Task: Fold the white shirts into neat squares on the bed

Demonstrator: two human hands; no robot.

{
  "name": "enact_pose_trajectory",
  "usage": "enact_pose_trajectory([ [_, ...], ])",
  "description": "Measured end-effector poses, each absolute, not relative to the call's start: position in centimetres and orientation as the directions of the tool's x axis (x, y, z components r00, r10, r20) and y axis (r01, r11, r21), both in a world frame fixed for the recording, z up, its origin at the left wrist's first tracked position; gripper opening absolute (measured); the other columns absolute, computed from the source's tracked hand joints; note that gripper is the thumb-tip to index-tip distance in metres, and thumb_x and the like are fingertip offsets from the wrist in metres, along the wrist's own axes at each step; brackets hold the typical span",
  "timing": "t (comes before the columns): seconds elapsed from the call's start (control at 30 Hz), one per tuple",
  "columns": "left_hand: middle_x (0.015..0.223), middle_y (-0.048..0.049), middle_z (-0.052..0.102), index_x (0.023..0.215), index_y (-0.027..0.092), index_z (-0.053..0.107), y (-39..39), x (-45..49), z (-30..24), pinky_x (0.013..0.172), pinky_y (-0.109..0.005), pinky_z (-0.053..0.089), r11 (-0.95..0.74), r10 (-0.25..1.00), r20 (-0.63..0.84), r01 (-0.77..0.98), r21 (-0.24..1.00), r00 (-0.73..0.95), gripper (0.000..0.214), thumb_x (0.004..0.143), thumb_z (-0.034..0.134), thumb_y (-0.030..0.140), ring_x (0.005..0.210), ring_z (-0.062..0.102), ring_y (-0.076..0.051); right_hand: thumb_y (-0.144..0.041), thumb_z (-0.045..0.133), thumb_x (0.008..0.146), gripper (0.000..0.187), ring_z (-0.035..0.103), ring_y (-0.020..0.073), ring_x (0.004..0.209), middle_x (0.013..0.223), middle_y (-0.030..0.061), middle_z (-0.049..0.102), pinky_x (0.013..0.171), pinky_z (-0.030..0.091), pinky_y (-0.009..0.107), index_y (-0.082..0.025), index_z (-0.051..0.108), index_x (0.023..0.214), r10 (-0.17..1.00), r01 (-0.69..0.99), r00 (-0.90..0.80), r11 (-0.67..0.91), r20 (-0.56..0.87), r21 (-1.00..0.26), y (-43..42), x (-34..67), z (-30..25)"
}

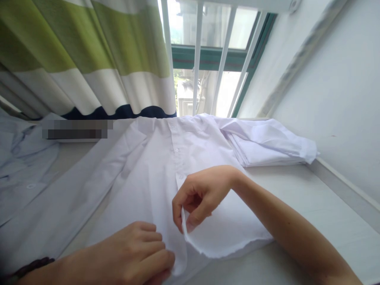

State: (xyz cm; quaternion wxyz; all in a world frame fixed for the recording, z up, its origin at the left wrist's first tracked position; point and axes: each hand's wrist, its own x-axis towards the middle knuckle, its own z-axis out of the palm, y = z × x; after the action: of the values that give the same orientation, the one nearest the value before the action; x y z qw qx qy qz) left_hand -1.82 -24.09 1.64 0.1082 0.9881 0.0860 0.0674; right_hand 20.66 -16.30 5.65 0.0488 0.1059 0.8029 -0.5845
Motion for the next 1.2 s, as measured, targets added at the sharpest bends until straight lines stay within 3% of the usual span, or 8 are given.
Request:
enact_pose_trajectory([
  [0.1,0.063,0.0024,0.056,0.073,0.019,0.046,-24.6,-2.0,2.0,0.052,-0.028,0.035,-0.951,0.292,0.287,0.246,0.186,0.912,0.017,0.087,0.046,0.01,0.054,0.048,-0.013,-0.023,0.066,0.08,0.02,0.043,0.0042,0.043,0.052,-0.0053,0.051,0.043,0.036,0.015,-0.008,0.066,0.093,0.153,0.24,-0.967,0.276,-0.204,-0.931,-16.3,21.0,6.2],
  [0.23,0.063,0.0036,0.054,0.077,0.019,0.047,-24.8,-2.5,3.1,0.058,-0.026,0.039,-0.921,0.331,0.379,0.209,0.328,0.864,0.017,0.09,0.042,0.009,0.056,0.047,-0.011,-0.019,0.063,0.079,0.013,0.04,0.0038,0.042,0.05,-0.0073,0.048,0.043,0.034,0.015,-0.009,0.064,0.089,0.209,0.256,-0.956,0.254,-0.205,-0.933,-16.3,21.6,7.0],
  [0.43,0.071,0.0028,0.061,0.083,0.02,0.049,-23.9,-2.2,2.4,0.053,-0.029,0.039,-0.955,0.138,0.02,0.128,0.267,0.99,0.016,0.086,0.061,0.03,0.06,0.052,-0.015,-0.025,0.066,0.08,0.022,0.042,0.004,0.045,0.056,-0.0067,0.052,0.047,0.038,0.015,-0.011,0.061,0.096,0.197,0.315,-0.943,0.264,-0.268,-0.912,-16.3,21.0,6.3],
  [0.53,0.078,0.0006,0.063,0.083,0.02,0.051,-23.1,-2.1,2.1,0.06,-0.03,0.042,-0.964,0.122,0.029,0.111,0.242,0.992,0.021,0.086,0.061,0.037,0.066,0.054,-0.016,-0.03,0.07,0.077,0.036,0.046,0.0049,0.047,0.062,-0.0066,0.056,0.05,0.041,0.016,-0.014,0.057,0.107,0.219,0.39,-0.916,0.303,-0.335,-0.869,-16.2,20.7,5.7],
  [0.77,0.072,0.0003,0.062,0.074,0.019,0.053,-22.2,-2.2,1.7,0.06,-0.029,0.039,-0.976,0.189,0.14,0.171,0.135,0.972,0.018,0.092,0.049,0.023,0.063,0.053,-0.014,-0.036,0.069,0.079,0.045,0.054,0.0063,0.044,0.069,-0.0058,0.061,0.051,0.045,0.02,-0.017,0.052,0.116,0.286,0.569,-0.817,0.268,-0.5,-0.777,-16.1,20.5,5.3],
  [0.93,0.06,0.0022,0.056,0.074,0.018,0.05,-22.2,-2.2,1.0,0.05,-0.028,0.032,-0.982,0.19,0.282,0.189,0.029,0.94,0.027,0.098,0.039,0.023,0.051,0.046,-0.012,-0.035,0.06,0.084,0.027,0.056,0.0079,0.045,0.063,-0.0048,0.06,0.055,0.046,0.022,-0.015,0.06,0.103,0.365,0.659,-0.749,0.33,-0.553,-0.676,-16.4,19.7,4.6],
  [1.07,0.058,0.0026,0.053,0.089,0.015,0.054,-22.3,-2.2,1.5,0.048,-0.029,0.031,-0.987,0.157,0.404,0.156,0.037,0.901,0.023,0.096,0.033,0.011,0.047,0.042,-0.012,-0.033,0.06,0.084,0.022,0.057,0.0081,0.046,0.061,-0.005,0.06,0.056,0.045,0.022,-0.015,0.062,0.097,0.366,0.644,-0.762,0.342,-0.534,-0.684,-16.6,19.2,4.3],
  [1.2,0.052,0.0021,0.047,0.084,0.016,0.057,-22.8,-2.1,2.2,0.045,-0.031,0.028,-0.991,0.124,0.409,0.097,0.087,0.904,0.031,0.093,0.03,0.007,0.045,0.038,-0.013,-0.033,0.06,0.084,0.022,0.057,0.0081,0.047,0.062,-0.0051,0.06,0.057,0.045,0.021,-0.016,0.062,0.098,0.363,0.621,-0.78,0.345,-0.51,-0.704,-16.8,19.4,4.9],
])
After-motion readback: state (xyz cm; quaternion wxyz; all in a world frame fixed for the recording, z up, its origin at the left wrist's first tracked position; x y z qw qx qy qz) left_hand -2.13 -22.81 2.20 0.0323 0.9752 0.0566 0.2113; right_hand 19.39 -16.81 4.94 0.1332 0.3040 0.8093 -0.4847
